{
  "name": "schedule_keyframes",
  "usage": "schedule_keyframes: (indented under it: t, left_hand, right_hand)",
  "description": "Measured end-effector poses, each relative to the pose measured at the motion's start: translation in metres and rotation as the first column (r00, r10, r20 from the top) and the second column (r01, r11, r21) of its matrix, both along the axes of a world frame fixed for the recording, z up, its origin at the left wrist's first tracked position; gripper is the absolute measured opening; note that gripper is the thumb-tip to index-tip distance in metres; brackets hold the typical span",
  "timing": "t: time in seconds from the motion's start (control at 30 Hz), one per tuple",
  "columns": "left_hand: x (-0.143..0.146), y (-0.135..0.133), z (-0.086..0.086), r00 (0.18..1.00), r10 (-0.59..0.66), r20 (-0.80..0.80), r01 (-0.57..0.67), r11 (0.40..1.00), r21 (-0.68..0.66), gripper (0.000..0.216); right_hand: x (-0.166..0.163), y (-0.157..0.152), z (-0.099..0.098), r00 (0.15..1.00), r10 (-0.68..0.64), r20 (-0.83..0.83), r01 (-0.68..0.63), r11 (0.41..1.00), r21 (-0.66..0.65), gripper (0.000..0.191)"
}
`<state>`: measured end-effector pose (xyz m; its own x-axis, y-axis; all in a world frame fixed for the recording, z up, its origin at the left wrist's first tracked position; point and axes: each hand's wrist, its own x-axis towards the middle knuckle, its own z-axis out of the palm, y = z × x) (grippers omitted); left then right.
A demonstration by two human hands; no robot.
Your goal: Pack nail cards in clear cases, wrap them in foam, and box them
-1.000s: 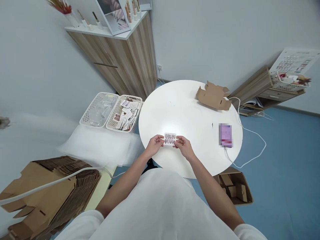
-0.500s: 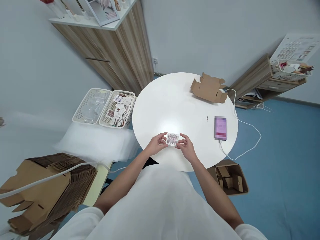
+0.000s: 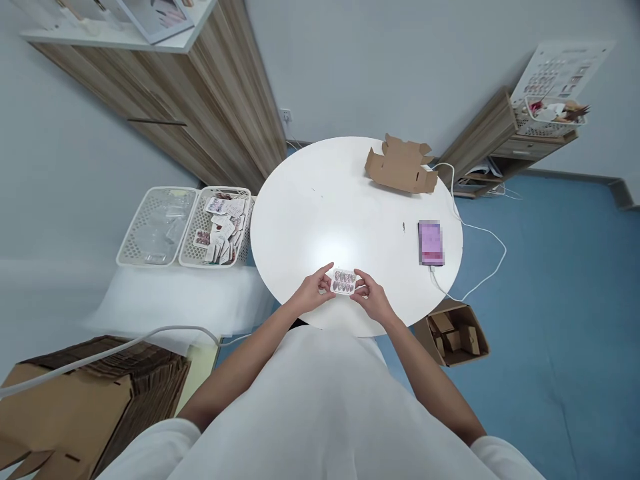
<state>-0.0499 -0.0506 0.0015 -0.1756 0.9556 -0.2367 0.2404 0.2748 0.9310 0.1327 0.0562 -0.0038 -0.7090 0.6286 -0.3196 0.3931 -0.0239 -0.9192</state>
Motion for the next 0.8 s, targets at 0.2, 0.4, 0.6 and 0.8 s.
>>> schedule_keyframes:
  t: [0.2,0.4,0.6,0.8]
  left_hand:
    - [0.002,0.002,-0.001,1.000,-0.002,0.013,0.002,1.000,-0.005,0.059]
    - [0.005,-0.001,-0.007,0.995,0.093,-0.031,-0.093,0.996,-0.007,0.055]
    - [-0.007,-0.018,-0.016,0.967,0.236,-0.095,-0.238,0.971,-0.015,0.046]
    - [-0.047,-0.036,-0.025,0.927,0.336,-0.169,-0.348,0.936,-0.048,0.047]
  right_hand:
    - [0.005,0.005,0.000,1.000,-0.005,-0.021,0.005,1.000,-0.008,0.059]
    - [-0.001,0.007,-0.006,1.000,0.011,-0.029,-0.011,1.000,-0.008,0.060]
    - [-0.031,0.000,-0.021,0.997,0.067,-0.035,-0.068,0.998,-0.012,0.062]
    - [-0.091,-0.013,-0.034,0.995,0.097,-0.025,-0.098,0.995,-0.018,0.060]
